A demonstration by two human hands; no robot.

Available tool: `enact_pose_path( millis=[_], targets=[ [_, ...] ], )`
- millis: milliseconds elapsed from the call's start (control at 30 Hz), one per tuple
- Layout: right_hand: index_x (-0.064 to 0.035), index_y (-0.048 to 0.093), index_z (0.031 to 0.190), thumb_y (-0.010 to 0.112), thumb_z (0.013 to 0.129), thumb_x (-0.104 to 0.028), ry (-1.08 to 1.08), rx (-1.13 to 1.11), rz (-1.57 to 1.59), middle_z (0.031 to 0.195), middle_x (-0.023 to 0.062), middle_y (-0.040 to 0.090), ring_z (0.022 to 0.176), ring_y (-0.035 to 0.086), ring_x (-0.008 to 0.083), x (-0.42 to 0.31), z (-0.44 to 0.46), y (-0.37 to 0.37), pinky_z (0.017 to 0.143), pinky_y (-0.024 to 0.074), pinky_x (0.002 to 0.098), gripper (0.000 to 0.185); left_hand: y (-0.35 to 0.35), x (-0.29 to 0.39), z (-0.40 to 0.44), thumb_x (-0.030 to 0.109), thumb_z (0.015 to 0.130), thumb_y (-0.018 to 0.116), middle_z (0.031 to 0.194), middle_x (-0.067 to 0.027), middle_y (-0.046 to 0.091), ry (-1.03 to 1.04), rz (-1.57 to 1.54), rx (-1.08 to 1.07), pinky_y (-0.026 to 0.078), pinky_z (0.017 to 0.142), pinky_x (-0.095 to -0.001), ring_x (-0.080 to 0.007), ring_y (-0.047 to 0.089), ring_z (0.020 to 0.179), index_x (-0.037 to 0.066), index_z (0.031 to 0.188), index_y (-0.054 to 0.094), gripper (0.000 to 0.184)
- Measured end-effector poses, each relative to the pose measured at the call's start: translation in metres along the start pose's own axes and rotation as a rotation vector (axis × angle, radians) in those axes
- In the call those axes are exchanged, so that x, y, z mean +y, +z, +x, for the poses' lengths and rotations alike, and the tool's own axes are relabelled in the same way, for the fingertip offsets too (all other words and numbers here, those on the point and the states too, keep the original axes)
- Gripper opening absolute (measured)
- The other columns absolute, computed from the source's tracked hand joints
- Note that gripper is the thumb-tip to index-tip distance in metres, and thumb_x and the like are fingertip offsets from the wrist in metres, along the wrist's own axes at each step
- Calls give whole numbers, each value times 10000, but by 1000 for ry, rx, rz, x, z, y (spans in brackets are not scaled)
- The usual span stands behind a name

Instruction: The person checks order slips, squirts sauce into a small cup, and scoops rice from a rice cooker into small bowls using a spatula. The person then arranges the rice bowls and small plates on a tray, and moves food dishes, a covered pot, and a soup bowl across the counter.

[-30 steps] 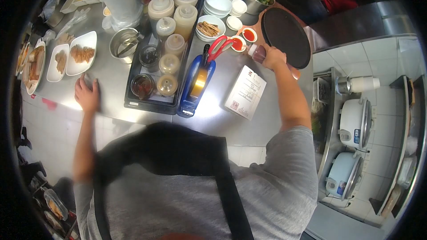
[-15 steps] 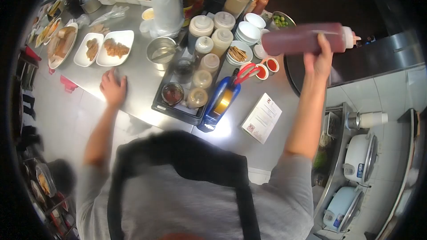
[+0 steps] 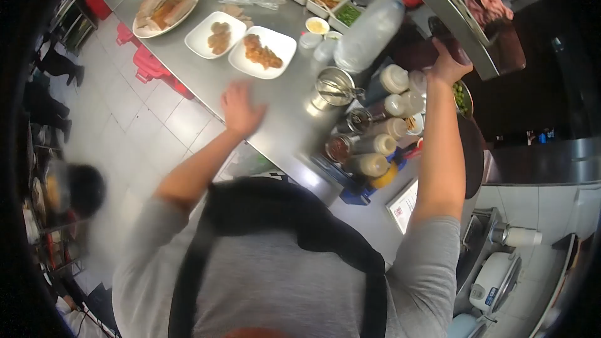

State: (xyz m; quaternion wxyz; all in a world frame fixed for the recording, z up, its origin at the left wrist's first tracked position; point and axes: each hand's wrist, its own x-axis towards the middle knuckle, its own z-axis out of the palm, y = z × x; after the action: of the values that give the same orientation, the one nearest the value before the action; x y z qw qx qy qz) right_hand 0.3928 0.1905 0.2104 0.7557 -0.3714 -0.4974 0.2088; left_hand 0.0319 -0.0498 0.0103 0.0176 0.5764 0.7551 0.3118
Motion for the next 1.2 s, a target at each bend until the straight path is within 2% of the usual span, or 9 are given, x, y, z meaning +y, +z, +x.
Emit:
enact_pose_path(
  millis=[300,433,533,567,600,667,867,1000,1200],
  targets=[
    [17,307,1175,822,491,30,65,-241,-484,1067,142,569,960,567,243,25,18,-6,794,495,371,856,-25,-80,60,160,740,685,1277,-207,372,-374,-762,92,355,965,-381,-335,413,1158,12,1337,276,739],
    [0,298,1197,849,503,-113,-101,113,-1030,1074,152,567,980,566,291,5,-22,17,864,449,387,893,-55,-143,130,168,775,644,1310,-222,352,-319,-636,257,331,992,-399,-340,383,1194,3,1361,246,728],
    [-26,308,1217,830,506,-172,130,220,-1089,1110,184,548,1053,533,332,0,-39,32,906,418,398,893,-28,-202,166,212,810,599,1356,-235,337,-60,-504,179,264,1046,-402,-357,353,1234,-20,1347,285,664],
    [-49,297,1249,817,531,-185,-86,127,-864,1110,200,552,1030,545,349,45,-28,5,899,424,407,897,-22,-209,168,214,815,593,1342,-243,359,-43,-462,167,258,1054,-396,-358,347,1247,-33,1331,308,639],
    [-91,308,1268,807,560,-210,253,192,-986,1094,208,570,1015,560,353,7,-44,33,887,434,405,875,-10,-220,168,213,815,595,1275,-242,430,-9,-377,181,320,1005,-388,-353,423,1176,-45,1306,351,606],
    [-96,383,1254,781,610,-269,188,140,-992,1081,179,590,1023,566,335,25,-41,27,885,435,389,776,-28,-205,158,207,818,601,1119,-206,522,29,-353,245,422,805,-361,-287,528,894,-49,1253,414,538],
    [-24,493,1144,595,838,-168,-179,210,-679,1065,99,559,939,559,238,-54,-101,32,880,422,357,354,-46,-193,153,198,834,571,970,-142,557,36,-507,209,432,720,-317,-204,507,757,-43,1221,437,475],
    [-65,499,1089,561,886,-178,137,-125,-68,872,3,516,728,507,84,-98,-248,86,586,427,222,241,-44,-188,155,210,861,532,899,-116,546,21,-499,236,428,684,-319,-194,498,721,-36,1201,451,427],
    [-47,272,1307,553,877,-157,1194,-296,-43,1073,112,518,810,598,217,13,-331,148,637,537,337,525,-41,-194,158,220,888,493,808,-113,541,-7,-491,231,428,676,-332,-211,512,706,-19,1188,463,385]
  ],
)
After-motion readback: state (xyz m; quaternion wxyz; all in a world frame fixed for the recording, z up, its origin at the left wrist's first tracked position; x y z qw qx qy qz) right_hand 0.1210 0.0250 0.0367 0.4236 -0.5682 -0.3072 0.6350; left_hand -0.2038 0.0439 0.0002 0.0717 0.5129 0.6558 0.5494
